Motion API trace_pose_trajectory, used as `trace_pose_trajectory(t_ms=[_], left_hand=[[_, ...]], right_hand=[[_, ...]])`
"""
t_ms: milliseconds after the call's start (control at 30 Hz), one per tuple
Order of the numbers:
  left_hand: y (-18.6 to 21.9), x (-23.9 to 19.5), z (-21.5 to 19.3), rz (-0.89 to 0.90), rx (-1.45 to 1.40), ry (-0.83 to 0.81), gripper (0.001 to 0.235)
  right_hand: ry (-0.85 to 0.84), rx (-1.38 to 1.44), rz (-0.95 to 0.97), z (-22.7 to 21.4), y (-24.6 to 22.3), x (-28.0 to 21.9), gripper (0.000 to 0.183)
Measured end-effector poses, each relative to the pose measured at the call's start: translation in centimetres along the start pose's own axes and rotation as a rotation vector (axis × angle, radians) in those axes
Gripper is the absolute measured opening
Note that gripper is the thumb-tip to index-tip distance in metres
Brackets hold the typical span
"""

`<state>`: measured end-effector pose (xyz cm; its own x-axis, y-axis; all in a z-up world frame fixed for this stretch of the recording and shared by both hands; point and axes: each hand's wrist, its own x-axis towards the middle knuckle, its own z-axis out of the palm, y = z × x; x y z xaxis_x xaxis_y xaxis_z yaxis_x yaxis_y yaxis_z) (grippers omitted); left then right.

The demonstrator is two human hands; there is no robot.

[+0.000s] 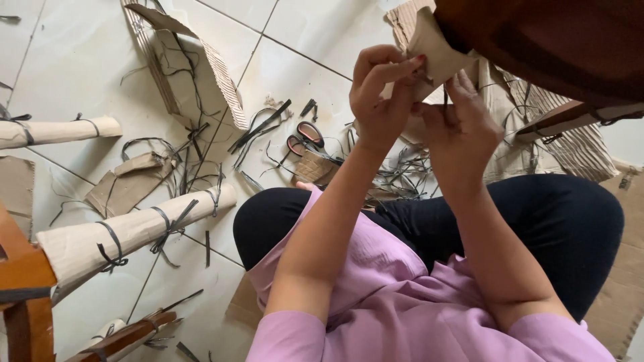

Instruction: Wrapping wooden chair components with protective paper and securing them with ties

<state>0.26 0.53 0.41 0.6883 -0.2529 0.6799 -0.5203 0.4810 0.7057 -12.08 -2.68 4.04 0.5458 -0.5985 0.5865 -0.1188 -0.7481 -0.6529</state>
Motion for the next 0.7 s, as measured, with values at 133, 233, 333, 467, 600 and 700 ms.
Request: trace_pose_trajectory(t_ms=[133, 233, 333, 467, 600, 700], left_hand=[[0.3, 0.2, -0.2, 0.042, -0.012, -0.025, 0.017], [0.8, 0.5, -0.5, 0.118, -0.007, -0.062, 0.018], [1.3, 0.9, -0.5, 0.151, -0.087, -0.162, 0.008], [1.8, 1.6, -0.7, 0.247, 0.052, -0.208, 0.007], [2.2, 2.1, -1.1, 0.236, -0.004, -0.242, 0.014], [2.1, 2.2, -1.1, 0.232, -0.013, -0.255, 0.015]], right_hand=[[0.136, 0.065, -0.033, 0.7, 2.0, -0.2, 0.023], [0.149, 0.217, 0.092, 0.7, 1.6, 0.1, 0.034], [0.144, 0.279, 0.125, 0.4, 2.0, 0.2, 0.034], [0.035, 0.012, 0.011, -1.8, 1.3, 1.1, 0.016], [-0.079, 0.045, 0.12, -4.5, 1.0, 1.2, 0.014], [-0.102, 0.095, 0.127, -6.0, 1.1, 1.4, 0.01]])
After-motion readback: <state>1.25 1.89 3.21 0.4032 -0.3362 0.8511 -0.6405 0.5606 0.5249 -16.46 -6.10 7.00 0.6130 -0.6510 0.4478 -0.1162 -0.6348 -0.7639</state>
